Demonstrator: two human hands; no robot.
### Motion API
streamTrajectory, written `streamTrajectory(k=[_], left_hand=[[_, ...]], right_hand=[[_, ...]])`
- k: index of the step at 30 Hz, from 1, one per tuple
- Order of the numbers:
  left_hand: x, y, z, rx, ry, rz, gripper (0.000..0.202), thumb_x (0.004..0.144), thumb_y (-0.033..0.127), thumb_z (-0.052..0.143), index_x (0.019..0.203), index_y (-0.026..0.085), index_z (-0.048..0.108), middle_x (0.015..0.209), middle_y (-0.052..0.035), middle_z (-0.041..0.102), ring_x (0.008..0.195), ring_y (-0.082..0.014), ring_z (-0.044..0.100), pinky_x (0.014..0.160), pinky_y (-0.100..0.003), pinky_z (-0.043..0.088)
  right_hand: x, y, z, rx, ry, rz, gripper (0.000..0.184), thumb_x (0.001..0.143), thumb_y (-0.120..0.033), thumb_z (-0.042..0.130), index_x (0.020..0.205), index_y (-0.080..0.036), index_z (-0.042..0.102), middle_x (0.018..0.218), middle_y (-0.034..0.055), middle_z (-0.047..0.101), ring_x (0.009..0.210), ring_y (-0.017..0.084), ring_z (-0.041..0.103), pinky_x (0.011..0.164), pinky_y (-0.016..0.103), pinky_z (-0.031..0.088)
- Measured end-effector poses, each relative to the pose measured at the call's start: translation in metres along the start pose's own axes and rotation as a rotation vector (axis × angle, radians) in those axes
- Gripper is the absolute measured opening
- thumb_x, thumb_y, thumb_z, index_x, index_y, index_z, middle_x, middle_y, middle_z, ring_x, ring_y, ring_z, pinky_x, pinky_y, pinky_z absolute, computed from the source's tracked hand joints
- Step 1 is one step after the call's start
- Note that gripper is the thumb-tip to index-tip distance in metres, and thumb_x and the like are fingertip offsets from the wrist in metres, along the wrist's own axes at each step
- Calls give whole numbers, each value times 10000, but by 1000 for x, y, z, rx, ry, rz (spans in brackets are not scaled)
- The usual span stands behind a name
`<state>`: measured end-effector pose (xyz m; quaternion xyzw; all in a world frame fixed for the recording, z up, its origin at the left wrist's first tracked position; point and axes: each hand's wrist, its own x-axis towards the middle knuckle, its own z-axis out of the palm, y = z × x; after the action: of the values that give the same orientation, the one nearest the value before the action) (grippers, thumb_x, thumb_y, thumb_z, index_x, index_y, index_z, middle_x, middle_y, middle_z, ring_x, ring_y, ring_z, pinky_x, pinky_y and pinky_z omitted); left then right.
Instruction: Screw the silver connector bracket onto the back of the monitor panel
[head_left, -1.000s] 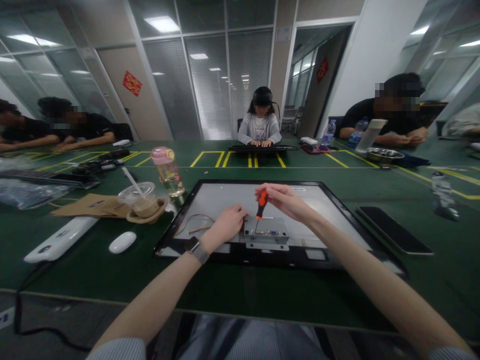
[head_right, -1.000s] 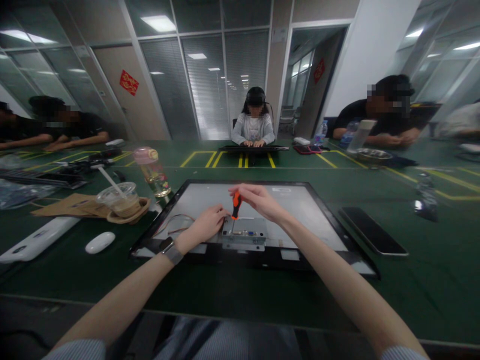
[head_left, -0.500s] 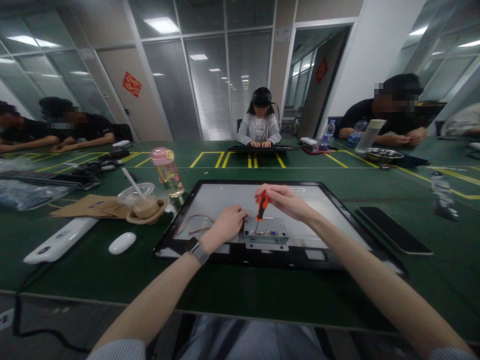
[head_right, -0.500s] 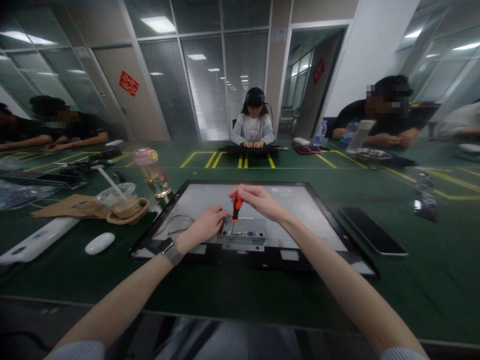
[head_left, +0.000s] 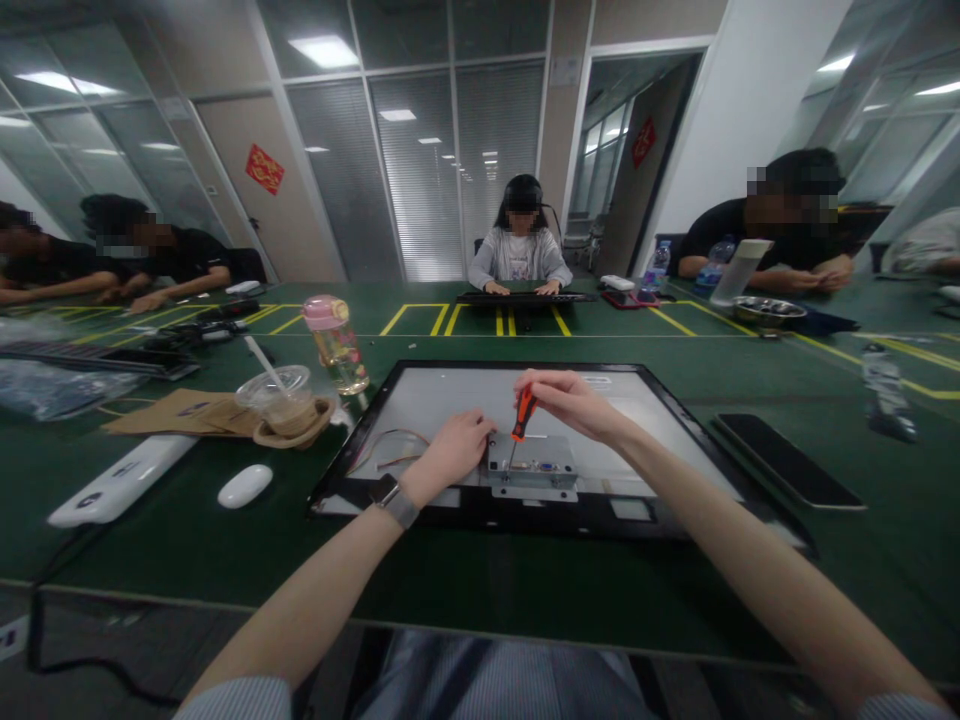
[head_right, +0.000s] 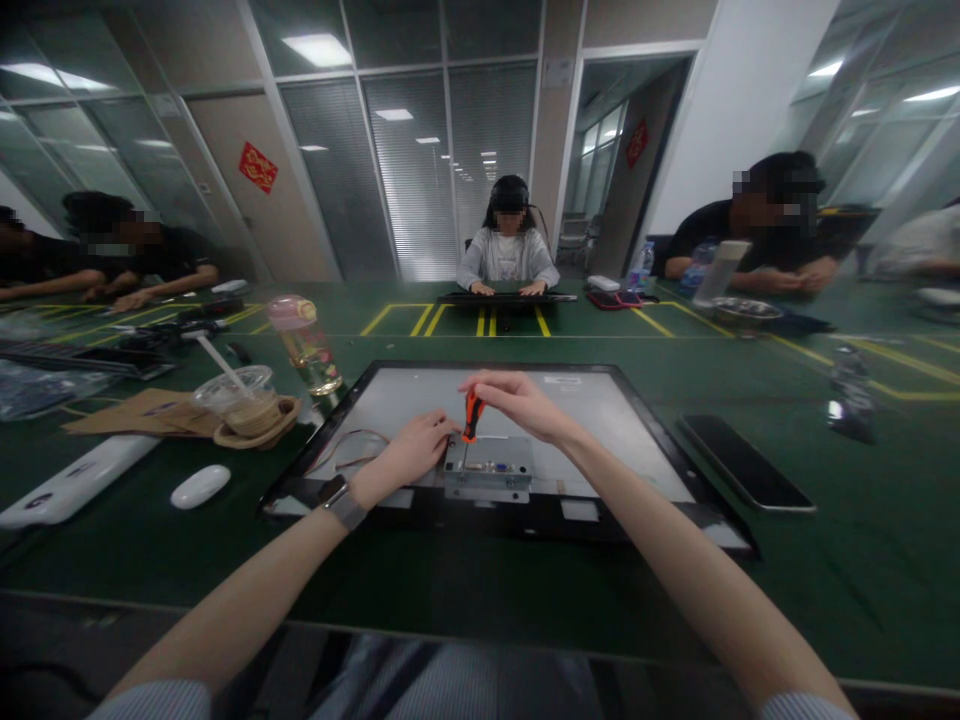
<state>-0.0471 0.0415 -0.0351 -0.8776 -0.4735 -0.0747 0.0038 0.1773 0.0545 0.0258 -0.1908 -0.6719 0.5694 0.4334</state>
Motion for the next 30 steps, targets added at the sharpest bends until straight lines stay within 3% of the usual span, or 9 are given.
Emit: streamTrajectory(k=[5, 13, 19, 23, 30], left_hand=[[-1, 1, -2, 1, 7, 3, 318, 991, 136, 424, 1204, 188, 655, 1145, -98, 630, 1037, -238, 628, 962, -372, 486], [-2, 3, -5, -8, 2, 1, 340, 998, 133, 403, 1224, 186, 652, 1146, -107, 631, 1034, -240, 629, 965, -380, 488], [-3, 3, -6, -14, -6, 2, 331, 994, 127, 402, 1202, 181, 653, 1161, -110, 633, 1054, -239, 624, 984, -385, 485], [-3, 1, -3, -23, 10, 14, 325, 996, 129, 404, 1201, 179, 651, 1148, -106, 635, 1071, -240, 616, 1000, -386, 481], [0, 0, -1, -9, 0, -1, 354, 986, 122, 399, 1218, 195, 657, 1144, -103, 633, 1032, -233, 626, 964, -380, 496]], right_hand=[[-2, -9, -1, 86, -102, 67, 323, 900, -419, 735, 1149, -215, 766, 1160, 105, 765, 1077, 211, 695, 1026, 409, 487], [-1, 3, -9, 42, -47, 48, 193, 820, -362, 825, 975, -247, 807, 917, 4, 771, 817, 128, 695, 830, 299, 540], [-3, -9, -7, 85, -157, 75, 309, 898, -392, 746, 1163, -234, 760, 1133, 85, 776, 1081, 200, 702, 1043, 413, 483], [-4, -17, -9, 61, -250, 107, 341, 916, -373, 728, 1230, -241, 728, 1131, 83, 781, 1071, 209, 718, 1029, 441, 498], [0, -9, -18, -104, -118, 17, 188, 800, -311, 838, 946, -203, 792, 906, 13, 753, 809, 147, 687, 837, 337, 555]])
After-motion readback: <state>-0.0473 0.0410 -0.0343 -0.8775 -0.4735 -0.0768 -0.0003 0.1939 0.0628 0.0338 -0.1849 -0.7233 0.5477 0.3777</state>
